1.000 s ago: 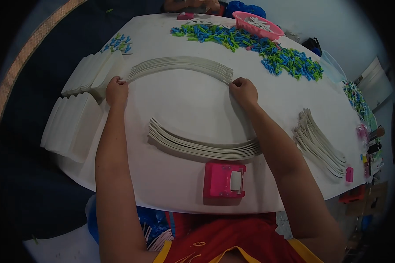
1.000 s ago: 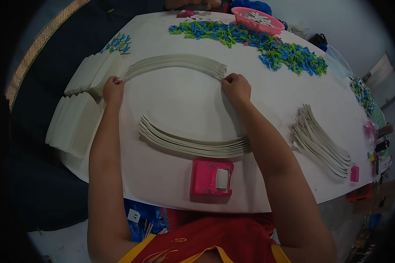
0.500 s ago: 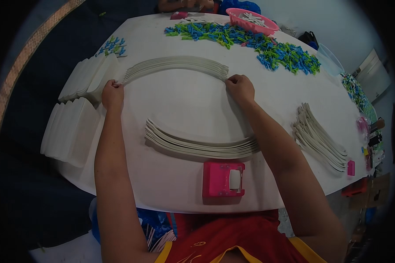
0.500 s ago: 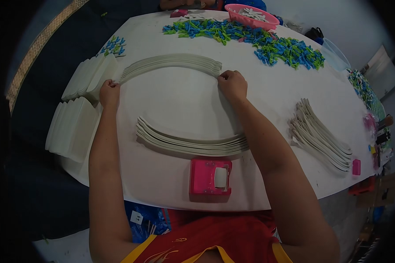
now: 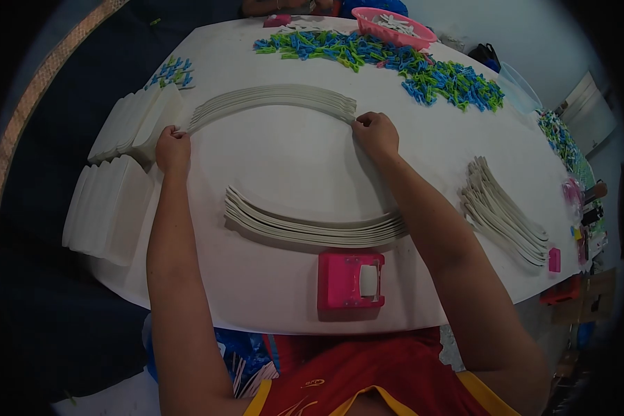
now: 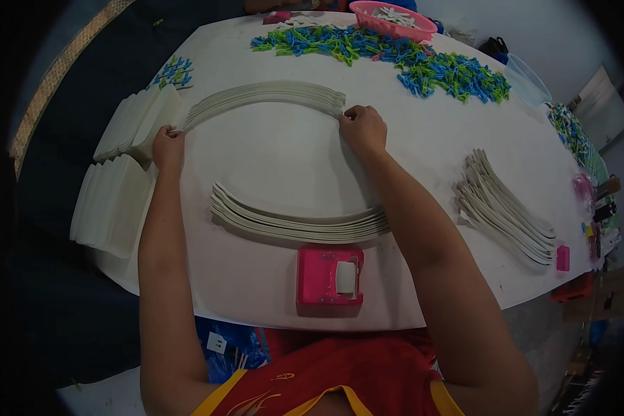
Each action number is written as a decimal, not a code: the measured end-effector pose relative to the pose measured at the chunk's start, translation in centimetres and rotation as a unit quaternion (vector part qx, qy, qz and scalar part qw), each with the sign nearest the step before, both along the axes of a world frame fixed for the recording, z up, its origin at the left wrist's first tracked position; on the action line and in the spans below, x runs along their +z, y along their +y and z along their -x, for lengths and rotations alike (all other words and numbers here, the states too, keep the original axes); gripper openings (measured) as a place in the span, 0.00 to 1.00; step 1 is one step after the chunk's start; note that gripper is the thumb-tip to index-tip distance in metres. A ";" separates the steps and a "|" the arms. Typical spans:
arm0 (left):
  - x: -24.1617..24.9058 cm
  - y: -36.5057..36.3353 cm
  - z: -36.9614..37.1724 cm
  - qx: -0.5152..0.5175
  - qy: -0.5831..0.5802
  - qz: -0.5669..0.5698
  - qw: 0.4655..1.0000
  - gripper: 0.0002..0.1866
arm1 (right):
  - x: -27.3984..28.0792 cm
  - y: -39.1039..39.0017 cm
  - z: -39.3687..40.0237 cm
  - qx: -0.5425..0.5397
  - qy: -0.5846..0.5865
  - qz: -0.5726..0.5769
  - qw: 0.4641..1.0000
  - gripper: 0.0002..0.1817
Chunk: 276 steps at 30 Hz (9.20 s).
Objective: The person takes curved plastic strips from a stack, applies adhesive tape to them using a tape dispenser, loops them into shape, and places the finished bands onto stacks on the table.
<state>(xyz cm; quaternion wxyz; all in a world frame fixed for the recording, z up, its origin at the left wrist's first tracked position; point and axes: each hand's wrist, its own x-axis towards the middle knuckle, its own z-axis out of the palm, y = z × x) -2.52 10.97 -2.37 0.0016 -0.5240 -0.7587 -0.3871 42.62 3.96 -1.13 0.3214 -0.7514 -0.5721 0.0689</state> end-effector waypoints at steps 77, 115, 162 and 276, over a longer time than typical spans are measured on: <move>8.7 -33.1 -20.8 -0.552 0.085 -0.074 0.826 0.09 | 8.5 -28.1 -0.3 0.456 0.000 -0.084 0.886 0.04; 6.2 -32.0 -20.8 -0.610 0.111 -0.138 0.772 0.10 | 7.0 -29.7 -4.5 0.433 -0.087 -0.070 0.894 0.08; 9.0 -31.0 -25.9 -0.691 -0.097 0.053 0.714 0.07 | 13.1 -44.0 -34.5 0.021 -0.169 -0.019 0.985 0.05; 0.5 -1.5 -0.6 -0.026 -0.088 0.007 0.996 0.14 | 0.1 -1.5 -0.6 0.084 0.021 0.020 0.996 0.15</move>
